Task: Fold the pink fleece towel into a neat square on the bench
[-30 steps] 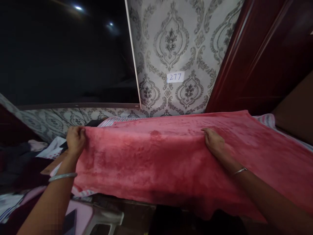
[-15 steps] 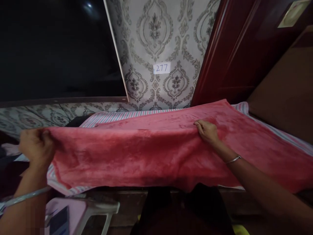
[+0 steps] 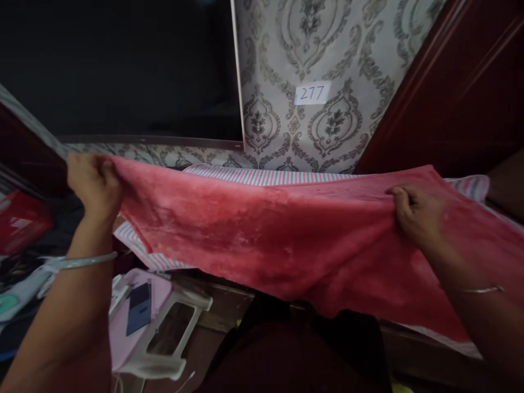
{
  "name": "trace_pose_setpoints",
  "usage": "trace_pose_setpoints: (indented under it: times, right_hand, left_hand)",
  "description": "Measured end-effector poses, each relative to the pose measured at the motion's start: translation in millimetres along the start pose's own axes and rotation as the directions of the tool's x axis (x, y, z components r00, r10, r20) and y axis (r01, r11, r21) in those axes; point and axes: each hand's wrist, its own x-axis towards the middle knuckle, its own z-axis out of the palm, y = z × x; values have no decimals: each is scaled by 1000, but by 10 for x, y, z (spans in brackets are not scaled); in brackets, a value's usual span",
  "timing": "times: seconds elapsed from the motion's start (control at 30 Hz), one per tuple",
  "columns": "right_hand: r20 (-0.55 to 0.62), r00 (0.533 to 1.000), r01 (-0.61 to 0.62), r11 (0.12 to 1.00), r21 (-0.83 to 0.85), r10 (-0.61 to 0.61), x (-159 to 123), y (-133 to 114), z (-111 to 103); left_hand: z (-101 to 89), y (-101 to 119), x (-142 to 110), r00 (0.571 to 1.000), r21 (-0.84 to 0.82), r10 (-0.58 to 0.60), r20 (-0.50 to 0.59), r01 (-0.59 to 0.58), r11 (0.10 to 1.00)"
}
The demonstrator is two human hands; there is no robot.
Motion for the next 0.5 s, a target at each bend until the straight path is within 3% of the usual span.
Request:
trace_pose_setpoints:
  times: [0.13,0.3,0.4,0.5]
  right_hand:
    - [-11,997,70,996,-57,-70,9,-21,-232]
    - [90,965,247,969,2,-246,-52,-32,-496]
    - [133,933,339,941,-22,-333,-195,-35,-543]
    - [154,940,323,940,-114,-304,-346,-56,-536]
  left_hand:
    - [-209,62,20,997,-51,67,-38,-69,996]
    - [-469,267,128,995,-52,82,-56,-85,995]
    - [-591,344,226,992,-43,92,-88,-96,994]
    - [-679,332,329,993,-141,97,-71,-106,984]
